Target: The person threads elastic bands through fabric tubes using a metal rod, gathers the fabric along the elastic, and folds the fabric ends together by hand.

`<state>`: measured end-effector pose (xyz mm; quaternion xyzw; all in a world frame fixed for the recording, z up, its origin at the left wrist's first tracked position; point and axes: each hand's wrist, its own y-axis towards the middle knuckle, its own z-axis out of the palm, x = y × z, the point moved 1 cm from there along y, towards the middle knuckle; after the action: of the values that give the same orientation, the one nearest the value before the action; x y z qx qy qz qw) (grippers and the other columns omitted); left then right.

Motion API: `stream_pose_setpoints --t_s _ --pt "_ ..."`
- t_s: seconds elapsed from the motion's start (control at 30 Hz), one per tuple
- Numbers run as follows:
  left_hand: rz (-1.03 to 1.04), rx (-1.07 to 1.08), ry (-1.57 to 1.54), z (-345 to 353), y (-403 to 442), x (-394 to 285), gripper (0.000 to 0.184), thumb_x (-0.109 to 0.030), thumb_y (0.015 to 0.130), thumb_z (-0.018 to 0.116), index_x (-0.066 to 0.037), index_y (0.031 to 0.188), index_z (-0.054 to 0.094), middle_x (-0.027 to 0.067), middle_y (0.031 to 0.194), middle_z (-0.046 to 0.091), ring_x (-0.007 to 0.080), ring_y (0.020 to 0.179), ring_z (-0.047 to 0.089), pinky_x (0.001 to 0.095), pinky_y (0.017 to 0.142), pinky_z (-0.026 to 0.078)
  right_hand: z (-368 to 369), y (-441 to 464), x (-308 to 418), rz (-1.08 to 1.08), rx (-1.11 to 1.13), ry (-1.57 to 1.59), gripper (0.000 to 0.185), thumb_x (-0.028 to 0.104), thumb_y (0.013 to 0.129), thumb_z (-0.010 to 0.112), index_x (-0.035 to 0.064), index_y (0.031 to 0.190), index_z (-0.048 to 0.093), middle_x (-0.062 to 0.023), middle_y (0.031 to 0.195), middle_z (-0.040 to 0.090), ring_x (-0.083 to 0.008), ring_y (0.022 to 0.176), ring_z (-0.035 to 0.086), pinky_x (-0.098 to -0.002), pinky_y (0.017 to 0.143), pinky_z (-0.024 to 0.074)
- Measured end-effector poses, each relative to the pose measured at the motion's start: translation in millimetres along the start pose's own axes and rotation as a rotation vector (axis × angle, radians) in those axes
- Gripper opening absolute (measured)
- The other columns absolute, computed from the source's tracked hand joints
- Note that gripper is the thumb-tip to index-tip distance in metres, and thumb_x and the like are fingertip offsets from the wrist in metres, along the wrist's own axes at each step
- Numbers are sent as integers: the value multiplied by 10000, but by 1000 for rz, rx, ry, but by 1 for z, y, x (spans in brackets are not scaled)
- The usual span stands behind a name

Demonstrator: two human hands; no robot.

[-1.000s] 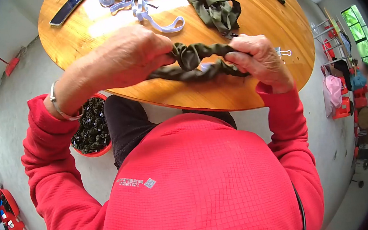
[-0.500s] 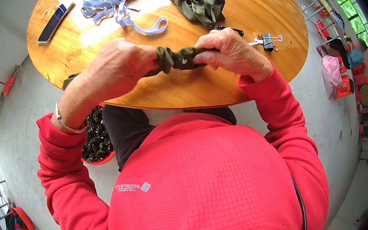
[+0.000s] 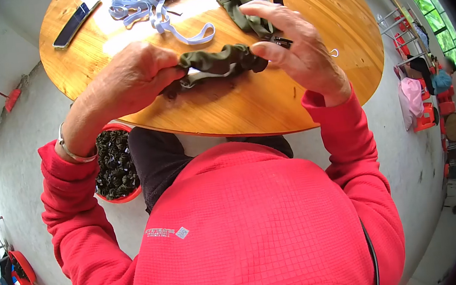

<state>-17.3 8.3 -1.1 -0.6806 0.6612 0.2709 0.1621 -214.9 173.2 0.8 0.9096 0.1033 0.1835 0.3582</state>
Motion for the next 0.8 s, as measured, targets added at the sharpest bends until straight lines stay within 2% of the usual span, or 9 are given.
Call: stream_pose_setpoints --t_s 0.13,0.2,0.27,0.3,0.33,0.37,0.6,0.73,0.8 --pt "129 -43 78 7 13 -8 172 -122 888 556 23 814 612 47 589 539 64 466 461 228 441 377 30 9 10 76 377 194 177 190 813 643 19 807 597 -165 666 573 -338 617 565 -385 564 444" --pt "50 100 -144 -2 13 -10 183 -133 884 562 34 841 622 44 605 559 73 494 484 232 464 391 29 8 8 45 326 302 161 155 822 631 8 764 602 -143 582 531 -273 531 559 -337 503 429" --pt "-236 299 -541 -24 5 -15 218 -150 872 569 57 827 623 45 649 601 79 548 549 232 490 434 2 12 13 269 432 379 143 112 826 617 -6 746 605 -95 547 502 -157 475 525 -288 463 404" --pt "-162 291 -581 -31 0 3 227 -157 873 572 55 811 623 50 636 601 85 528 563 224 471 445 -12 9 9 375 433 453 118 86 821 615 -12 756 622 -45 547 493 -66 471 477 -240 431 371" --pt "-87 281 -619 -37 -2 9 237 -165 873 574 54 796 623 55 624 602 92 509 578 217 451 456 -26 7 3 342 424 437 119 84 827 613 -12 758 626 -27 554 503 -59 467 468 -229 428 364" --pt "-296 440 -864 -45 -9 8 251 -183 869 592 43 762 619 61 564 578 89 455 563 196 411 444 -37 6 -3 310 415 420 121 82 833 612 -11 759 631 -9 561 514 -51 463 459 -217 424 357" --pt "-132 169 -458 -19 -7 11 157 -82 879 582 37 785 622 14 593 586 43 501 533 201 448 424 -48 -18 -4 516 377 425 129 98 865 594 -6 803 639 15 605 518 -27 514 458 -191 448 364" --pt "192 57 88 -6 4 -3 97 -76 855 594 8 811 617 91 626 599 160 533 572 274 513 447 -29 -25 0 392 335 402 102 65 847 587 -19 795 613 -28 603 506 -85 536 493 -251 486 393" --pt "285 15 117 6 12 -10 169 -78 844 593 -7 720 503 130 587 516 288 518 514 345 495 406 -14 -23 6 308 315 350 102 70 839 594 -15 783 597 -75 604 517 -152 532 511 -275 498 404"
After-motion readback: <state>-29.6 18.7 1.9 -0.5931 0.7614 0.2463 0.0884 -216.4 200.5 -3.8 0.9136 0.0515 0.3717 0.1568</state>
